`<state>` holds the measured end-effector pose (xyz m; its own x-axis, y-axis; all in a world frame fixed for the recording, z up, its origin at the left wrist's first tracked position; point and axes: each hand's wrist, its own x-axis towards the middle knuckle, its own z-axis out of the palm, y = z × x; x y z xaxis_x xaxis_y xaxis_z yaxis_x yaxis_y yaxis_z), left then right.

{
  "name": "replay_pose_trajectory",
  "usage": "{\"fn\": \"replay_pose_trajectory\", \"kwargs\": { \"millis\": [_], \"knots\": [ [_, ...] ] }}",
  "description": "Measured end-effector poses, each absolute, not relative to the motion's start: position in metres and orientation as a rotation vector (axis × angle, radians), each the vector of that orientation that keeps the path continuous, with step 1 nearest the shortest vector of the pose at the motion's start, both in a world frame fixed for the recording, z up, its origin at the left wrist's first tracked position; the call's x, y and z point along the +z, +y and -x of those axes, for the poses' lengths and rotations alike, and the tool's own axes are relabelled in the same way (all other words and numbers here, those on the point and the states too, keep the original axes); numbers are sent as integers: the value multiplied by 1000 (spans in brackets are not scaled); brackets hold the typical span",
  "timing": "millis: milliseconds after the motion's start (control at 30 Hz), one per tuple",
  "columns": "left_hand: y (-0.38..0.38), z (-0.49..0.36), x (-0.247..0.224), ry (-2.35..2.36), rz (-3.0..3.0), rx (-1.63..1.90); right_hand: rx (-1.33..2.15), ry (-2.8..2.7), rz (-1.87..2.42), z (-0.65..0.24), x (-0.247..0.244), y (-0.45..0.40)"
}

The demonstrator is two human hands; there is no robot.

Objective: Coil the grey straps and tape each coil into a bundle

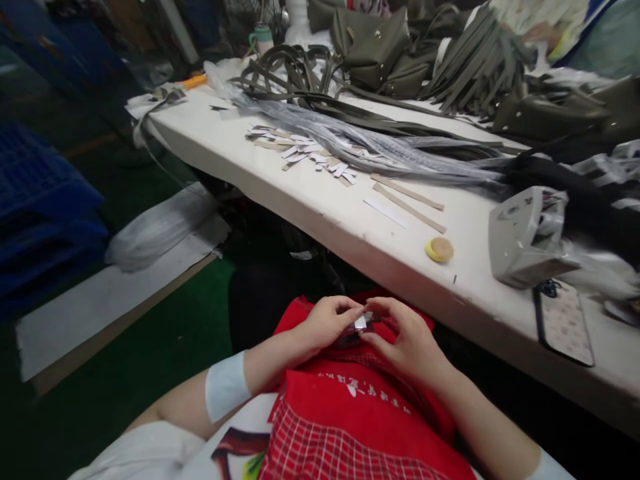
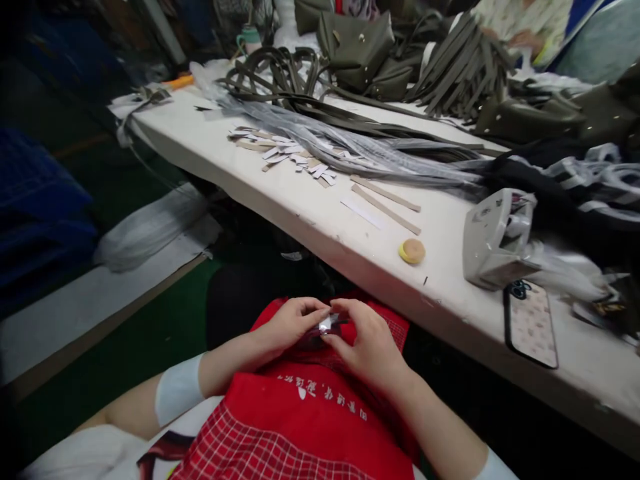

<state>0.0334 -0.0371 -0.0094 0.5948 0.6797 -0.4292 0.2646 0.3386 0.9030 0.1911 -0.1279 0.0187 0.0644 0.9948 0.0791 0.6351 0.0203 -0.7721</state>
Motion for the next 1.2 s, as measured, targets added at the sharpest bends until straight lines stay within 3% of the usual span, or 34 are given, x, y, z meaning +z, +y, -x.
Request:
{"fn": "replay_pose_trajectory", "kwargs": {
  "millis": [467,800,1200],
  "knots": [
    [-36,-24,-7,824,-1287,257,453,-1806,1630,-192,-6,-117],
    [-36,-26,-11,808,-1419,266,398,-2094,1583,-195,7,-116],
    [-43,-30,-8,790,-966,354,97,-2015,1452,-187,-5,-129]
  ]
}}
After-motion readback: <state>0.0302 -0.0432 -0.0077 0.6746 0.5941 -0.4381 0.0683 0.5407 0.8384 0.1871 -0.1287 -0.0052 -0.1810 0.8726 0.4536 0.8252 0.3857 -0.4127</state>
